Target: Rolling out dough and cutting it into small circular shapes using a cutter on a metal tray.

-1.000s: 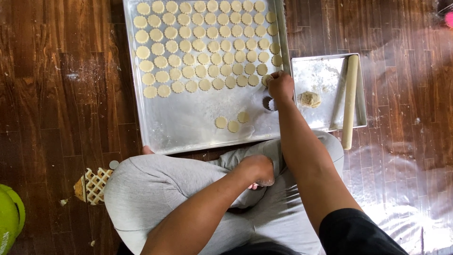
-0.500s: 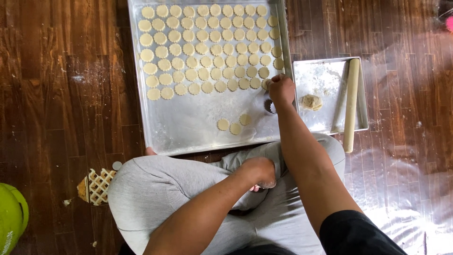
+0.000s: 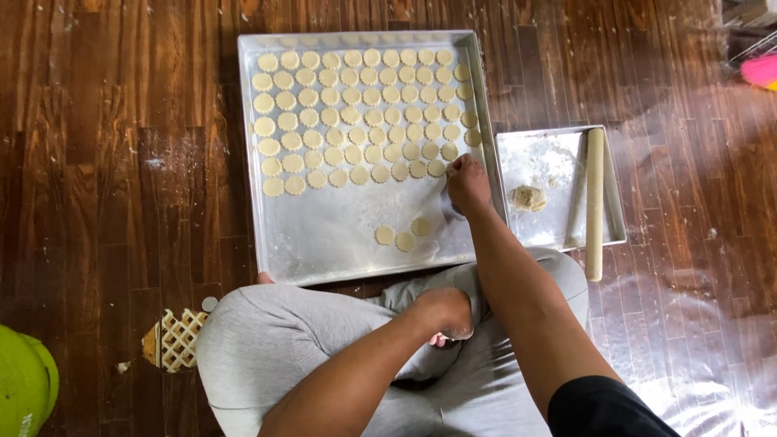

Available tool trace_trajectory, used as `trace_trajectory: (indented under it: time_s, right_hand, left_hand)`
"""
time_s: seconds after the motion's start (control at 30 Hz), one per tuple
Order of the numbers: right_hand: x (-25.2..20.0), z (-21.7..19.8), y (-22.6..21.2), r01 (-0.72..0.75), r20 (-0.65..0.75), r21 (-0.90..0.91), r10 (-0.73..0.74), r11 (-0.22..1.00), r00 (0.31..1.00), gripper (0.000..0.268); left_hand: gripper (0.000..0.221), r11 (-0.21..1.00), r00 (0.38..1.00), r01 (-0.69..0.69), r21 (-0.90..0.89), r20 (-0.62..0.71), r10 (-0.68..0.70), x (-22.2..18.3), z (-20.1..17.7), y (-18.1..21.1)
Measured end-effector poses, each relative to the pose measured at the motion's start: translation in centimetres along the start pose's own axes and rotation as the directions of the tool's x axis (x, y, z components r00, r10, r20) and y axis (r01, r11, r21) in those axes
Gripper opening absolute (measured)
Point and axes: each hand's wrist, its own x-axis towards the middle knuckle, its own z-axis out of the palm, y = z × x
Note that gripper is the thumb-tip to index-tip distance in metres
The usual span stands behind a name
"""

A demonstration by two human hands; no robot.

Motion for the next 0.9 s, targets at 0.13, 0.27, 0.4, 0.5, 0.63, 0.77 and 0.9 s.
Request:
trace_trajectory:
  time_s: [0.13,0.27,0.4,0.5,0.63,0.77,0.9]
  right_hand:
    - [0.6,0.5,0.9,-0.004,0.008,0.004,0.004,1.000,1.000,0.015]
    - [-0.9,-0.1,-0.7,0.084,0.062,0.022,-0.086,0.996,0.994,0.023]
    - [-6.9,-4.3,-5.4,0.303,0.230,-0.010,-0.293,0.953,0.928,0.029]
    - [-9.6,-5.0,-5.5,0.308,0.360,-0.003,-0.287,0.951,0.888,0.034]
    - [-9.0,-0.7,-1.5,0.427,0.393,-0.079,-0.365,0.901,0.844,0.034]
    - [-9.7,1.1,-1.6,0.531,0.312,-0.132,-0.473,0.837,0.824,0.021]
    - [-11.1,1.8,-3.8,0.642,0.293,-0.075,-0.599,0.763,0.745,0.033]
  left_hand:
    - [0.024,1.000,1.000,0.017,0.013,0.005,-0.017,0.5,0.1,0.1]
    - [0.027,0.999,0.998,0.039,0.031,0.057,-0.040,2.2,0.6,-0.1]
    - [0.028,0.996,0.993,0.065,0.066,0.091,-0.071,3.4,0.7,-0.3]
    - [0.027,0.999,0.999,-0.036,0.009,0.008,0.036,-3.0,-1.1,1.1]
    - [0.025,0.916,0.967,0.051,0.398,0.210,-0.145,2.1,-0.4,1.9]
    - [0.028,0.972,0.951,0.231,0.045,0.201,-0.235,4.9,0.3,0.6]
    - [0.034,0.968,0.918,0.252,-0.011,0.320,-0.236,0.8,-2.3,2.2]
